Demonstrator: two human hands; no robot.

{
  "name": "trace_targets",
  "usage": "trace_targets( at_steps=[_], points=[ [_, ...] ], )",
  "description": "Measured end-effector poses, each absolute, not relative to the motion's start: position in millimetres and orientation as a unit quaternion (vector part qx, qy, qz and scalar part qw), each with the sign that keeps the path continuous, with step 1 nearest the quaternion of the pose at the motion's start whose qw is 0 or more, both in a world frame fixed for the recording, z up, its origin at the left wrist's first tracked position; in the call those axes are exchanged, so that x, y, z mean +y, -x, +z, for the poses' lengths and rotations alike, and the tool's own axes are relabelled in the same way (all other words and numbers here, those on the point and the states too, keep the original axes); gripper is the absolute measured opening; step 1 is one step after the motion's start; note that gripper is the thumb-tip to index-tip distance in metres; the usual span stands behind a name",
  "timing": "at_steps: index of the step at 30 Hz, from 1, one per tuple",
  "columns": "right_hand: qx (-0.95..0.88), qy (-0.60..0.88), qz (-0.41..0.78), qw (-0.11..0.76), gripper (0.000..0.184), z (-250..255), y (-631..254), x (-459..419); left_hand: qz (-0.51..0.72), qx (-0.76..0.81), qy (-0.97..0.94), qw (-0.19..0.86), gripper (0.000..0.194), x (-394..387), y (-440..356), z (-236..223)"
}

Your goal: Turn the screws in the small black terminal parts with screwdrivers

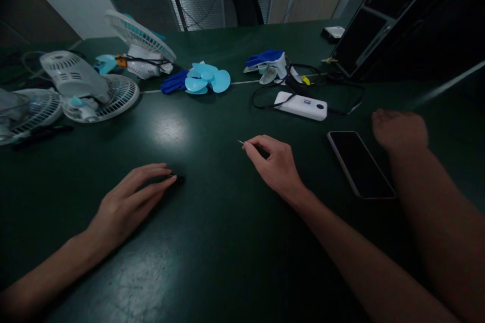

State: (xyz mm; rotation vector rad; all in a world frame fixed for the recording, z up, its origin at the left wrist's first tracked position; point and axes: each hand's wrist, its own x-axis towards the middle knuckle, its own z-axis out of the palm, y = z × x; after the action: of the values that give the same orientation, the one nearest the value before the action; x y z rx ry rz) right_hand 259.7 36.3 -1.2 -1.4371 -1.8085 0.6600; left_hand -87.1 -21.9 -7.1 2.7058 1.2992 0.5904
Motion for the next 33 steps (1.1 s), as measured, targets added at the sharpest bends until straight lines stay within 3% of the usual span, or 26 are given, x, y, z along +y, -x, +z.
trace_targets(
  at_steps=[6,10,22,33],
  points=[
    [-0.745,0.497,0.273,0.351,0.018,5,-256,31,0.255,0.384,-0.832,0.308,0.022,-16,15,2],
    [-0.816,0.398,0.295,0.299,0.015,6,-256,28,0.281,0.391,-0.774,0.411,0.013,-14,-6,7],
    [-0.89,0.344,0.23,0.192,0.016,7,-259,23,0.246,0.463,-0.773,0.358,0.025,-14,4,2],
    [-0.903,0.35,0.186,0.163,0.017,9,-253,16,0.248,0.451,-0.78,0.355,0.015,-11,2,6]
  ],
)
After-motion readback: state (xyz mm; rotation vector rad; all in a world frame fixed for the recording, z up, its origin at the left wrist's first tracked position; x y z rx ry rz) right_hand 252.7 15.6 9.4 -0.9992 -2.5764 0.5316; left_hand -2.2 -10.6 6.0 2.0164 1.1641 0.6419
